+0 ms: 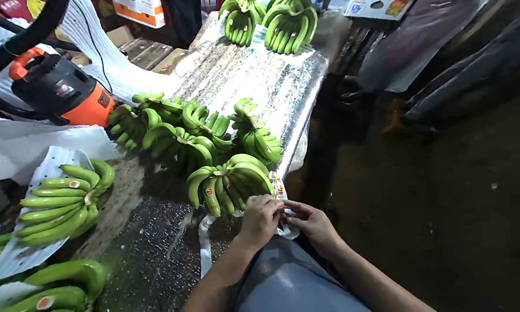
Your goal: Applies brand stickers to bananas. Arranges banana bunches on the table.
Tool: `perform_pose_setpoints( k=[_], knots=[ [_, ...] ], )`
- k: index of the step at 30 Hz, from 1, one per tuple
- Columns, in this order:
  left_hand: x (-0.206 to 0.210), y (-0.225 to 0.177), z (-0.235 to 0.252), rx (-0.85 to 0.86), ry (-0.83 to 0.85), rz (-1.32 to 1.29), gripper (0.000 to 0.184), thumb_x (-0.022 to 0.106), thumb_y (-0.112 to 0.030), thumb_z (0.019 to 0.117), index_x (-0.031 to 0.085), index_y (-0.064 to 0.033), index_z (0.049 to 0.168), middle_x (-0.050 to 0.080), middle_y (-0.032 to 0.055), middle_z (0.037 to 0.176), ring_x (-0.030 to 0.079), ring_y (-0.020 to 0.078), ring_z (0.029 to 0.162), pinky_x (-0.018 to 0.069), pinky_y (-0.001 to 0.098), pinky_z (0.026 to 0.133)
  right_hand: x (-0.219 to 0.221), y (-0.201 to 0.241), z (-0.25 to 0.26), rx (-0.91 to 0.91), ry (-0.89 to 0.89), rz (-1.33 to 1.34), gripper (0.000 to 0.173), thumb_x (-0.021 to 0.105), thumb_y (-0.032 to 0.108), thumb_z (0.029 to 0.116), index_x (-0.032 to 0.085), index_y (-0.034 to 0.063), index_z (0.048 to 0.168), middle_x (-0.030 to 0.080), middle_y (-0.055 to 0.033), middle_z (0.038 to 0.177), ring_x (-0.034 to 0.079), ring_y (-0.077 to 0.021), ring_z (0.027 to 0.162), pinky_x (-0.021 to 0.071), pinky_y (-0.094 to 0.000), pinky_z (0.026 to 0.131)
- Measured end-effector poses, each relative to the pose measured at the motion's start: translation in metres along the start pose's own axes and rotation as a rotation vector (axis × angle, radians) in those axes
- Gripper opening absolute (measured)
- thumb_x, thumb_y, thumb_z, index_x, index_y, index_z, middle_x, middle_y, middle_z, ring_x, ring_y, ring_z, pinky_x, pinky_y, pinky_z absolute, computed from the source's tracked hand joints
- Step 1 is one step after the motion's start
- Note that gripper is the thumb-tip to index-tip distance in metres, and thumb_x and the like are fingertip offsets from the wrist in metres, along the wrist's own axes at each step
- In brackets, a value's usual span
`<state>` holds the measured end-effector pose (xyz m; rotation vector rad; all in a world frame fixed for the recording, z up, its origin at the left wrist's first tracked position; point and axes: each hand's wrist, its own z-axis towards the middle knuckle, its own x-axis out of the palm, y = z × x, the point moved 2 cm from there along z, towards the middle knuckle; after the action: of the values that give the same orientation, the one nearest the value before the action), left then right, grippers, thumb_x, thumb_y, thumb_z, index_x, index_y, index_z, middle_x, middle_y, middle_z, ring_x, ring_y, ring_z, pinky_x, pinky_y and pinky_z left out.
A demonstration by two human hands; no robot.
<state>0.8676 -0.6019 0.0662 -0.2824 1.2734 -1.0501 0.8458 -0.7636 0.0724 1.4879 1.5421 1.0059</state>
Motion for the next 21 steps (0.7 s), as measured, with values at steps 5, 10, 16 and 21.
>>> perform_pose_setpoints(
  k=[5,10,16,21],
  knots=[
    [0.0,-0.002,-0.009,0.12,-0.116,0.164,0.01,0.07,-0.006,0.0892,0.078,-0.0092,0.086,0.077,0.0064,0.097,0.074,0.0219,0.095,0.053,0.0481,0.099,0.004,-0.001,-0.009,0.041,0.087,0.031,0.039,0.061,-0.004,0.0931,0.063,-0.0011,0.132,0.072,-0.0065,0.117,0.07,-0.0077,0.096,0.0581,-0.0244,0.085],
    [-0.004,-0.001,-0.016,-0.065,-0.022,-0.112,0.018,0.06,0.0,0.0952,0.076,0.0026,0.103,0.075,0.0165,0.108,0.071,0.0298,0.106,0.0531,0.0462,0.101,0.005,-0.003,-0.016,-0.071,0.136,-0.126,0.048,0.055,0.028,0.1008,0.057,0.0018,0.141,0.064,-0.0069,0.135,0.063,-0.0077,0.116,0.0516,-0.0272,0.1],
    [-0.001,0.004,-0.018,-0.002,-0.008,-0.169,0.007,0.07,-0.002,0.089,0.075,0.0024,0.093,0.075,0.0165,0.098,0.072,0.0299,0.101,0.0529,0.0465,0.101,0.002,-0.005,-0.018,-0.151,0.189,-0.231,0.049,0.044,0.035,0.1055,0.061,0.001,0.136,0.065,-0.0077,0.135,0.062,-0.0086,0.122,0.0491,-0.0284,0.106],
    [-0.007,0.01,-0.014,-0.24,0.212,-0.368,0.015,0.073,-0.001,0.0875,0.072,0.008,0.099,0.071,0.0209,0.102,0.069,0.0269,0.098,0.0553,0.0384,0.092,0.002,-0.004,-0.024,-0.162,0.231,-0.471,0.06,0.046,0.038,0.1013,0.047,0.0056,0.152,0.06,-0.0148,0.143,0.062,-0.0183,0.125,0.0499,-0.0379,0.106]
  ],
)
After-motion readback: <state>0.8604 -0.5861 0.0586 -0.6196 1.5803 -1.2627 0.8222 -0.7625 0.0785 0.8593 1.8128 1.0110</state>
